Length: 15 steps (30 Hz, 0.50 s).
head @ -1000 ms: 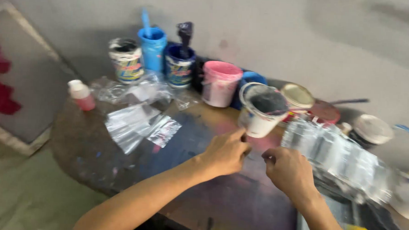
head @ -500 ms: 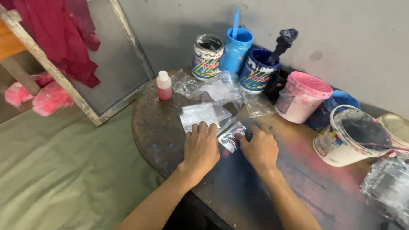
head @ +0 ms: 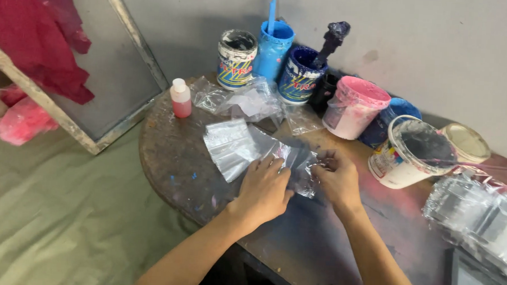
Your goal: The person uses a yellow squeegee to spread white ink across a screen printing frame. They then place a clear plastic sheet on the table and press the inked screen onto it to transfer the design. The process is repeated for multiple sheets.
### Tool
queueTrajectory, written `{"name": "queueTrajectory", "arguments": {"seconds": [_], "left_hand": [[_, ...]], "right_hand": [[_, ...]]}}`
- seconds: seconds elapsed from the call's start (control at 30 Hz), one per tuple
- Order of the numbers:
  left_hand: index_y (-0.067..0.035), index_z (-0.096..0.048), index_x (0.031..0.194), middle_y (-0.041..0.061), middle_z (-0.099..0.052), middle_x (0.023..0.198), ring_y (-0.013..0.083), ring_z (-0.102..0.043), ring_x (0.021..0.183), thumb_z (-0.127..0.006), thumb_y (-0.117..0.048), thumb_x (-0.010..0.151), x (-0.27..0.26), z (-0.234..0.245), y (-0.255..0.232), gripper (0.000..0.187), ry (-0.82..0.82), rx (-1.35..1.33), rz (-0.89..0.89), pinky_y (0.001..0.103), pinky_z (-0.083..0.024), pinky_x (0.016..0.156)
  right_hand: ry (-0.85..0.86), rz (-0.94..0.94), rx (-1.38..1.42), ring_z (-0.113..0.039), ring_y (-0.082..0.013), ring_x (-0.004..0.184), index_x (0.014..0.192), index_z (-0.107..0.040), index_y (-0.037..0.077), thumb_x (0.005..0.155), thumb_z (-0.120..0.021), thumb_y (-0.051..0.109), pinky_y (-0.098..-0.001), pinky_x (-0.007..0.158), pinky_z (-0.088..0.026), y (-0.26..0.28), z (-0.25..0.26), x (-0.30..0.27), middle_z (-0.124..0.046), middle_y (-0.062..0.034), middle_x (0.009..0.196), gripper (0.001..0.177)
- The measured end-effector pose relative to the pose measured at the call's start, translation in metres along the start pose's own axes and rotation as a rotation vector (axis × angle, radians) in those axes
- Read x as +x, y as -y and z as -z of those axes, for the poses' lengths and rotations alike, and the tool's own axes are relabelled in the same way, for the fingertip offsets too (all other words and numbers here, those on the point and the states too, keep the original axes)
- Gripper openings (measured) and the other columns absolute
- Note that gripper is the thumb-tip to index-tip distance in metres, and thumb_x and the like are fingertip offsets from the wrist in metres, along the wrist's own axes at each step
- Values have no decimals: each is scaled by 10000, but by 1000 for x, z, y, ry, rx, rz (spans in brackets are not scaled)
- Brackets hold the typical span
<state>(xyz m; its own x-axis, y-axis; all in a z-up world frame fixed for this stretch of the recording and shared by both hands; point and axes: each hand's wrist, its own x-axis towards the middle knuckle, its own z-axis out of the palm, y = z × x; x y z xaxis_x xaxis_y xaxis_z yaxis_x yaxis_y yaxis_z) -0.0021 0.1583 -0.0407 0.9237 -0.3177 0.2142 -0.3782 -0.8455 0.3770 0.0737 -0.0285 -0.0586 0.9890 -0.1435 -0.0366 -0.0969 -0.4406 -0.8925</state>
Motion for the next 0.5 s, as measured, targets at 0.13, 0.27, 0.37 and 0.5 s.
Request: {"name": "queueTrajectory", "arguments": {"seconds": [0.13, 0.27, 0.37, 0.5], "left_hand": [[35, -587, 1249, 273, -594, 1290, 435, -534, 1292, -714, -356, 906, 17, -31, -13, 536, 96, -29, -107, 590, -370, 1071], [-17, -541, 1345, 268, -566, 1293, 452, -536, 1231, -735, -507, 861, 23, -31, -36, 716, 127, 77, -220, 624, -383, 1017], [-48, -611, 1320, 240, -595, 1235, 415, -578, 1140, -672, -510, 911, 30, -35, -49, 621, 162, 98, -257, 602, -385, 976], [-5, -597, 1312, 213, -622, 1107, 361, -622, 976, -602, -425, 992, 42, -49, -60, 528, 146, 126, -166, 513, -422, 861]], "right_hand": [[-29, -29, -65, -704, -213, 753, 1259, -639, 46, 737, -709, -26, -309, 614, -599, 2, 60, -32, -761, -201, 888, 532], [-64, -147, -436, -765, -243, 935, 1364, -601, 195, 800, -732, 86, -393, 813, -607, -19, 106, -62, -807, -136, 964, 589], [-107, -185, -553, -774, -274, 954, 1386, -579, 199, 832, -684, 78, -420, 820, -611, -42, 129, -76, -808, -138, 980, 576], [-132, -221, -549, -778, -286, 954, 1375, -584, 153, 838, -658, 53, -425, 809, -611, -37, 144, -93, -806, -144, 977, 551]]}}
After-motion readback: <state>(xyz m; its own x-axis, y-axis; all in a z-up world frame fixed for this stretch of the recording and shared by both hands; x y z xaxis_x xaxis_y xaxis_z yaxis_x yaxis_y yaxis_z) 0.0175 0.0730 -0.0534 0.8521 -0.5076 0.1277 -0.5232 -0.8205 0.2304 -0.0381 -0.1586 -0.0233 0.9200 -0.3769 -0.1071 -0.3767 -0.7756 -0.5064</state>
